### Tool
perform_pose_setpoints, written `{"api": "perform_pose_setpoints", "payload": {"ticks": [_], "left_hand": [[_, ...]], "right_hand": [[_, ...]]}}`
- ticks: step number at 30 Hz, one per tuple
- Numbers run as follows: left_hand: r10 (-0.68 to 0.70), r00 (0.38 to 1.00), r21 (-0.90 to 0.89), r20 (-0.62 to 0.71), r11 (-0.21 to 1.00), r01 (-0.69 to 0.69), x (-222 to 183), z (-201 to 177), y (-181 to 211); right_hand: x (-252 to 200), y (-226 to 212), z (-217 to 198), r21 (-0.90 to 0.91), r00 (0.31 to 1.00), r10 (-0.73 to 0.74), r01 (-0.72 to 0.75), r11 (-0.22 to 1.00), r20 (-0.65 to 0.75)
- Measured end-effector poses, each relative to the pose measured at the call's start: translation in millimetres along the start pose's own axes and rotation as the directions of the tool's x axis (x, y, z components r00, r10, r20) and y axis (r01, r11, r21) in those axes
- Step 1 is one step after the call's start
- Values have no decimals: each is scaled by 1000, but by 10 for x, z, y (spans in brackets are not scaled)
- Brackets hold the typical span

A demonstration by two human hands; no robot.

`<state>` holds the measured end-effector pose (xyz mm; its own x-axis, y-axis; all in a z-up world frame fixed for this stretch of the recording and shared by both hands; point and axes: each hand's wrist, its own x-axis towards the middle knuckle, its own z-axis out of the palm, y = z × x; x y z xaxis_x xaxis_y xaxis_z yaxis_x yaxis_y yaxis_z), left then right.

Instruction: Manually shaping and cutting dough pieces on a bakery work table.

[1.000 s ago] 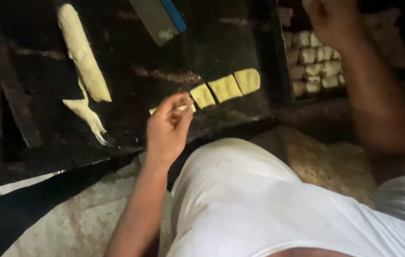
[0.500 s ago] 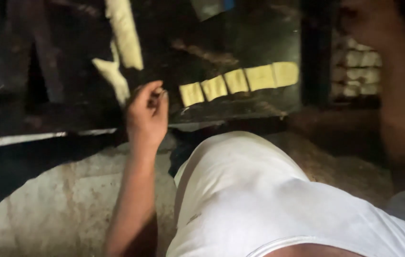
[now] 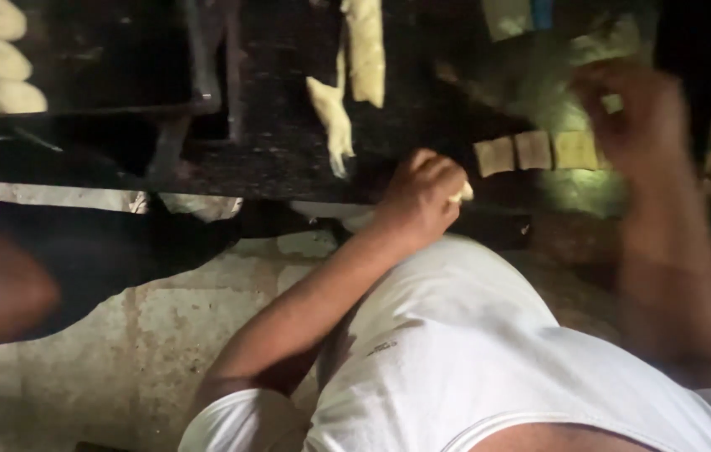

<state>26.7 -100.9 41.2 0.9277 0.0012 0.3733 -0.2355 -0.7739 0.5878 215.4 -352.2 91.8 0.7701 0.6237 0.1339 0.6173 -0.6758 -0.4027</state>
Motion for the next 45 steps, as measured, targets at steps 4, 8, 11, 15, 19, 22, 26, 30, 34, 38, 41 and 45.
{"api": "perform_pose_setpoints", "payload": {"ticks": [4, 8, 11, 15, 19, 22, 26, 30, 34, 38, 41, 45], "left_hand": [[-524, 851, -487, 32, 736, 471, -140, -581, -477], [-544, 833, -602, -102, 700, 384, -135, -665, -1054], [-542, 830, -755, -132, 598, 270, -45, -327, -1396], [-531, 835, -780, -143, 580, 235, 15, -5, -1573], [-481, 871, -742, -100, 619, 257, 51, -86, -1610], [-428, 903, -798, -30, 555, 237, 29, 242, -1781], [-292, 956, -871, 36, 460, 174, -5, -571, -1058], [-188, 962, -779, 196, 566, 269, 104, -1257, -448], [-145, 952, -706, 269, 643, 298, 136, -1002, -351], [-194, 952, -662, 238, 684, 305, 146, -628, -397], [-277, 892, -835, 356, 335, 437, 208, -535, -303], [-209, 908, -860, 362, 301, 412, 279, -488, -48]], "right_hand": [[71, -736, 967, 541, 916, 256, -391, 745, 310], [259, -1900, 1198, 29, 954, -258, 256, 966, 155], [370, -2147, 1465, 79, 926, -377, 376, 923, -3], [456, -2059, 1690, -56, 901, -405, 418, 907, 157], [695, -2200, 1225, 221, 516, -222, 64, 973, 827], [573, -2083, 775, 414, 629, -280, -74, 907, 725], [386, -2028, 639, 463, 885, 226, -414, 784, 408], [418, -2127, 513, 589, 965, 161, -253, 767, 205], [157, -1707, 660, 842, 940, 205, -337, 422, 273], [-138, -1776, 516, -17, 939, -212, 215, 976, -271], [-247, -1849, 378, -8, 867, -399, 415, 910, -298], [-453, -1293, 398, -2, 892, -362, 376, 927, -270]]}}
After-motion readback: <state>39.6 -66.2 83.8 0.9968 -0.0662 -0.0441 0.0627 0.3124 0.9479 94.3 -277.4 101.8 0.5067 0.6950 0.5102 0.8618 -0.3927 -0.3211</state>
